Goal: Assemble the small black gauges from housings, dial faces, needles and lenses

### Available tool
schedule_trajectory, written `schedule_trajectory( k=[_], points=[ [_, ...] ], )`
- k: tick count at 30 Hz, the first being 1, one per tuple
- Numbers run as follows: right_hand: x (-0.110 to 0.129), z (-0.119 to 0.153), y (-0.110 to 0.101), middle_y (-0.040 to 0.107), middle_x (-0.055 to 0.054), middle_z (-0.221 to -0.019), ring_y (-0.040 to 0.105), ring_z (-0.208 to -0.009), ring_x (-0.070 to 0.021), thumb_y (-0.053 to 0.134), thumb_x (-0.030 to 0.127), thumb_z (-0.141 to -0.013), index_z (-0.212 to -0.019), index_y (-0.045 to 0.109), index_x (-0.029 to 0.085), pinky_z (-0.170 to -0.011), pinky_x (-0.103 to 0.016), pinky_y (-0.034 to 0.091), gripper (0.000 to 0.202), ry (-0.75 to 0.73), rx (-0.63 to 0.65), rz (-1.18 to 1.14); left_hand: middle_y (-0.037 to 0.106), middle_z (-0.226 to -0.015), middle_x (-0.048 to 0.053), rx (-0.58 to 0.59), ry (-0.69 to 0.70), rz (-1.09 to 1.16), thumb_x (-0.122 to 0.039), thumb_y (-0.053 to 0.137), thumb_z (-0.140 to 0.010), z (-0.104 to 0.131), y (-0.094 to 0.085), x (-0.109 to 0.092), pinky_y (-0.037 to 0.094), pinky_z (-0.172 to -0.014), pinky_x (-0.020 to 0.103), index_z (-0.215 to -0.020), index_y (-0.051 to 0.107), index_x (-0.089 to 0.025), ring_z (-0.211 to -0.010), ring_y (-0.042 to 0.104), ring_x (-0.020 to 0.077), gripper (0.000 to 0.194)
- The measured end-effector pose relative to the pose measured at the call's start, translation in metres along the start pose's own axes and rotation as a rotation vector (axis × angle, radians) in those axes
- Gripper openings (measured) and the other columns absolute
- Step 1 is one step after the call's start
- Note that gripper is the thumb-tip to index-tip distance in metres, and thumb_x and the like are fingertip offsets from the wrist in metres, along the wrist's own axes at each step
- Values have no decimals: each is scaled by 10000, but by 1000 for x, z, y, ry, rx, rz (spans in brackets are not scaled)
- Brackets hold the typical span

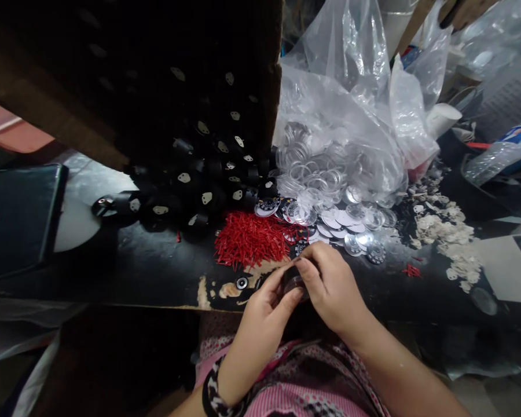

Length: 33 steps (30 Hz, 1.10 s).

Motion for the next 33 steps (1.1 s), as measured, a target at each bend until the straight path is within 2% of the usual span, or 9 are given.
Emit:
schedule_trajectory(
  k=[5,10,14,18,21,24,27,31,33],
  points=[
    [0,-2,14,485,0,-598,442,-588,-154,298,303,-1010,-632,402,219,-607,-293,307,400,-13,-59,75,733,-1139,36,31,22,-127,-297,682,-809,0,9,-4,512,-957,358,-1137,700,-260,-1061,674,257,331],
    [1,1,12,519,9,-606,459,-588,-139,338,324,-1014,-638,445,202,-663,-303,321,410,-36,15,45,725,-1164,40,31,24,-239,-351,671,-814,5,6,-8,503,-966,364,-1129,701,-274,-1085,662,264,325],
    [1,7,8,657,7,-769,575,-720,-157,425,413,-1003,-851,612,212,-731,-301,377,314,-16,211,-180,669,-1275,38,-64,-62,-415,-392,638,-837,45,-62,12,432,-1056,412,-1189,668,-305,-1206,590,286,363],
    [9,12,26,704,-20,-936,640,-853,-168,437,393,-1001,-1022,657,223,-757,-284,451,279,58,330,-422,530,-1437,88,-448,-99,-660,-405,693,-785,103,-158,26,277,-1143,542,-1318,564,-271,-1361,420,348,565],
    [46,21,64,692,-62,-1134,650,-992,-200,569,396,-941,-1170,652,207,-831,-285,488,309,-16,623,-566,379,-1543,103,-495,131,-823,-336,749,-734,117,-158,4,195,-1172,549,-1434,424,-274,-1424,309,352,775],
    [77,34,84,720,-58,-1083,685,-911,-207,680,389,-866,-1182,667,209,-788,-274,524,364,-90,873,-650,341,-1563,96,-258,390,-928,-286,762,-720,90,-116,-30,190,-1178,526,-1435,423,-295,-1442,267,347,792],
    [67,31,73,733,-26,-1050,690,-926,-202,603,362,-921,-1155,686,265,-831,-298,527,267,-43,799,-653,326,-1568,116,-183,499,-1001,-303,775,-715,45,-108,-69,210,-1175,508,-1445,406,-262,-1447,257,345,819],
    [40,21,55,708,-41,-1140,666,-1025,-230,519,365,-958,-1203,665,276,-895,-373,517,299,45,593,-559,490,-1436,146,-590,549,-1011,-332,568,-889,-9,-156,-122,274,-1149,469,-1366,483,-177,-1361,413,299,508],
    [44,23,58,708,-43,-1141,664,-1029,-235,573,309,-925,-1196,670,259,-909,-380,512,293,8,612,-519,509,-1394,144,-636,520,-1033,-338,566,-888,-28,-163,-136,249,-1159,463,-1307,528,-133,-1356,402,313,468]
  ],
)
Point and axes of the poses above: each hand's wrist, its own z-axis away from the middle knuckle, its own y-axis out of the palm, x = y × z, the point moved 7 cm from there along -z, towards the middle knuckle
